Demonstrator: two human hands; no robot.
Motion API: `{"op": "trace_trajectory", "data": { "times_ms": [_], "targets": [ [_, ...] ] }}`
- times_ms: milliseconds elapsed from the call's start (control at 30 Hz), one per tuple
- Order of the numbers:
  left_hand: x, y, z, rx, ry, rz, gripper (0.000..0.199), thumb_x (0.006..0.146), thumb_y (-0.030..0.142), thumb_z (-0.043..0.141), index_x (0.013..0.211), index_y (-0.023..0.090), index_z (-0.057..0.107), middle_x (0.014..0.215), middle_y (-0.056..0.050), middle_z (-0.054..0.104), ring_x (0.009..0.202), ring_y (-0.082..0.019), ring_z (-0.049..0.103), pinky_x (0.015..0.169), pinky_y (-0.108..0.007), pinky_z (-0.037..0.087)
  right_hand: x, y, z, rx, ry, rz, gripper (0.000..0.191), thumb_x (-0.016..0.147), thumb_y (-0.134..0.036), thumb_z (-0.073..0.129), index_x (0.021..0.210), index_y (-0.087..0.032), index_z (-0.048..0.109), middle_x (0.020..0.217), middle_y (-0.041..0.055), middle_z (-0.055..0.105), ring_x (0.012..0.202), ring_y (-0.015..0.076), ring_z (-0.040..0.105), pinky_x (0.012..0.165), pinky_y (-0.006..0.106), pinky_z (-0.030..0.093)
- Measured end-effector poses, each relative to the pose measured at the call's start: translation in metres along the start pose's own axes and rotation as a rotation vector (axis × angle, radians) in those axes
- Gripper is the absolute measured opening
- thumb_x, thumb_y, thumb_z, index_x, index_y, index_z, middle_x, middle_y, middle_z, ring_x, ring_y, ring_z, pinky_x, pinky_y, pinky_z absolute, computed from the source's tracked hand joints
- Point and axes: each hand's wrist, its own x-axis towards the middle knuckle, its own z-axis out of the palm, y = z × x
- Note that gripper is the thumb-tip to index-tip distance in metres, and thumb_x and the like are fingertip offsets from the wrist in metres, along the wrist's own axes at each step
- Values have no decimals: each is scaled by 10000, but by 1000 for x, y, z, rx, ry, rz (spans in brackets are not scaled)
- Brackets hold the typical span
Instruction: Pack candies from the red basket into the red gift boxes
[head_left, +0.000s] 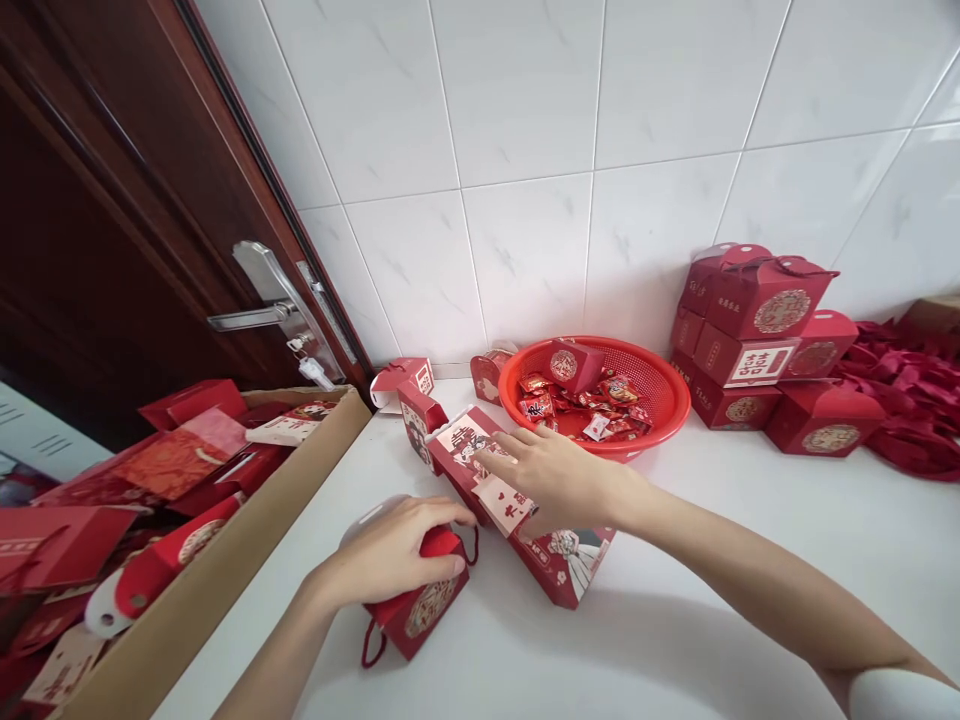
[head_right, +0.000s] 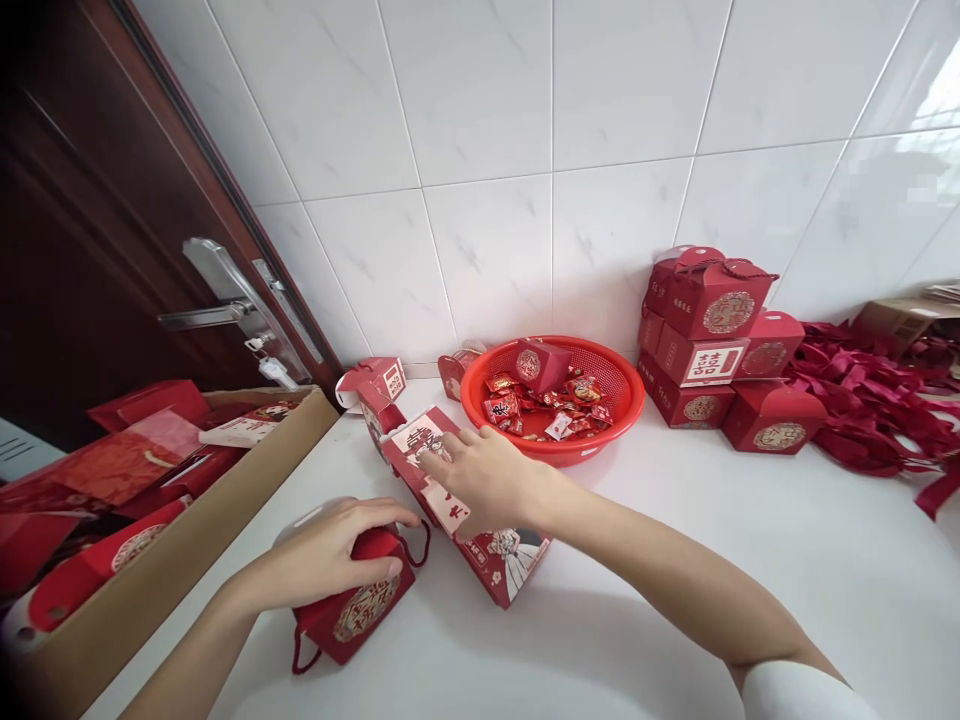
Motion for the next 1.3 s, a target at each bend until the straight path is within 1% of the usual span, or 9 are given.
{"op": "trace_trajectory", "data": {
  "times_ms": [167,300,367,500,667,867,1067,1200,1300],
  "targets": [
    [1,-1,0,9,-7,2,373,801,374,622,1159,344,723,1188,30,751,1123,-273,667,980,-344,498,-33,-27,20,-45,-165,378,1249,482,-557,955,1508,-82,424,1293,352,596,974,422,705,653,416,578],
    [3,-4,0,9,-16,10,384,809,389,621,1179,357,718,1232,34,736,1149,-279,661,979,-342,494,-39,-25,31,14,-377,469,1345,444,-591,949,1538,-64,369,1312,395,560,929,433,729,653,424,579],
    [4,-6,1,7,-17,8,393,815,388,614,1194,360,713,1248,36,729,1170,-279,655,980,-335,493,-35,-25,32,84,-394,501,1349,462,-559,955,1551,-59,336,1337,402,534,949,447,725,692,443,581],
    [4,-5,1,-3,-22,23,386,817,383,607,1185,344,715,1244,34,729,1165,-268,658,994,-325,485,-21,-35,39,214,-248,612,1129,669,-479,894,1543,-47,326,1294,355,582,935,383,742,743,416,593],
    [2,2,-2,15,-18,23,357,818,352,600,1153,343,722,1205,40,743,1124,-263,676,962,-318,493,12,-38,61,154,-109,691,901,833,-430,776,1514,-31,341,1380,426,487,945,353,747,720,385,615],
    [2,2,-1,-105,14,76,317,822,317,610,1113,311,734,1156,27,754,1085,-241,676,987,-322,482,37,-23,69,81,96,572,405,987,-113,425,1385,-108,497,1285,258,616,981,288,728,641,315,587],
    [21,2,5,-594,137,140,261,810,321,669,1035,205,735,1140,-66,747,1117,-264,661,1025,-357,483,6,3,43,475,265,482,232,1019,-343,478,1019,-183,645,969,78,725,854,221,705,696,289,491],
    [41,21,4,-948,191,129,303,811,327,693,1070,172,697,1175,-104,726,1165,-283,648,1016,-392,496,-21,21,25,758,311,346,319,1006,-466,484,986,-200,659,880,37,721,763,179,663,659,271,448],
    [54,42,4,-1105,134,146,333,801,246,657,1128,187,669,1270,-105,681,1265,-285,589,1000,-384,502,-37,26,15,806,320,344,356,978,-513,507,1053,-204,667,945,46,726,784,185,662,664,280,443]
  ]
}}
